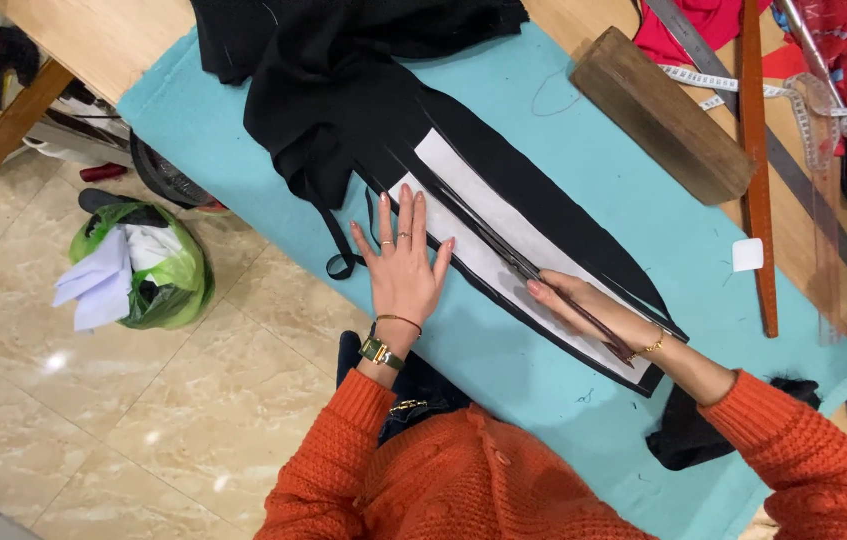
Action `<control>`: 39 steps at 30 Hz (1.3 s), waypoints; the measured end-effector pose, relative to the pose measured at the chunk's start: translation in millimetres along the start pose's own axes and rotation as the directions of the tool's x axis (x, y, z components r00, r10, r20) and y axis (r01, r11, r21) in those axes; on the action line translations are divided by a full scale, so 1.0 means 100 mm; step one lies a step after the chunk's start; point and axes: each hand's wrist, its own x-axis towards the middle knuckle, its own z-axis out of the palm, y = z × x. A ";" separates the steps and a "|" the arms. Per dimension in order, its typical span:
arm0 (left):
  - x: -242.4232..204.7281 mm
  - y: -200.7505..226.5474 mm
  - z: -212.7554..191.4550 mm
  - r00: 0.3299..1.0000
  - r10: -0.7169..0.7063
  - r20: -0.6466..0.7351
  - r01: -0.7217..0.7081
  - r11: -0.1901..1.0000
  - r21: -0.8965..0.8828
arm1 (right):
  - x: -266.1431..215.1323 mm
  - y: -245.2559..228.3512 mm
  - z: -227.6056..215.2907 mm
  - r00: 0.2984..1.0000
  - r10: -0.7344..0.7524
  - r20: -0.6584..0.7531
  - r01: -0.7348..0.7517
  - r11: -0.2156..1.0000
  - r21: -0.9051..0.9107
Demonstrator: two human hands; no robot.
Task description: The person uses shears to cut a long strip of black fabric with white stripes on a turquoise work surface. They trim the edges, cut the strip into smaller pieces, and then cut a separate black fabric piece into smaller sections, arranging the cut pieces on the table.
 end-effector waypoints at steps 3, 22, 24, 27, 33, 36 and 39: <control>0.00 0.00 -0.02 1.000 -0.001 0.017 0.001 1.000 -0.012 | -0.02 0.00 0.01 0.999 -0.037 0.029 0.034 0.993 0.113; 0.02 -0.01 -0.10 0.999 0.002 0.037 0.000 0.998 -0.061 | 0.11 -0.45 0.18 0.997 -0.055 -0.062 0.061 0.993 0.101; 0.03 -0.01 -0.10 0.999 0.002 0.037 0.000 0.998 -0.057 | 0.13 -0.45 0.19 0.996 -0.056 -0.069 0.066 0.987 0.148; 0.02 -0.01 -0.08 0.999 -0.006 0.052 0.010 0.996 -0.085 | 0.22 -0.40 0.17 0.997 -0.027 -0.077 0.028 1.000 0.012; 0.02 -0.01 -0.10 0.998 -0.018 0.064 0.025 0.994 -0.106 | 0.42 -0.53 0.15 0.996 -0.012 -0.091 0.001 0.994 -0.113; 0.02 -0.01 -0.09 0.998 -0.017 0.065 0.024 0.994 -0.110 | 0.49 -0.58 0.17 0.995 -0.020 -0.093 0.008 0.992 -0.127; 0.02 -0.01 -0.10 0.998 -0.017 0.063 0.024 0.994 -0.102 | 0.58 -0.51 0.16 0.996 -0.008 -0.090 -0.004 0.991 -0.134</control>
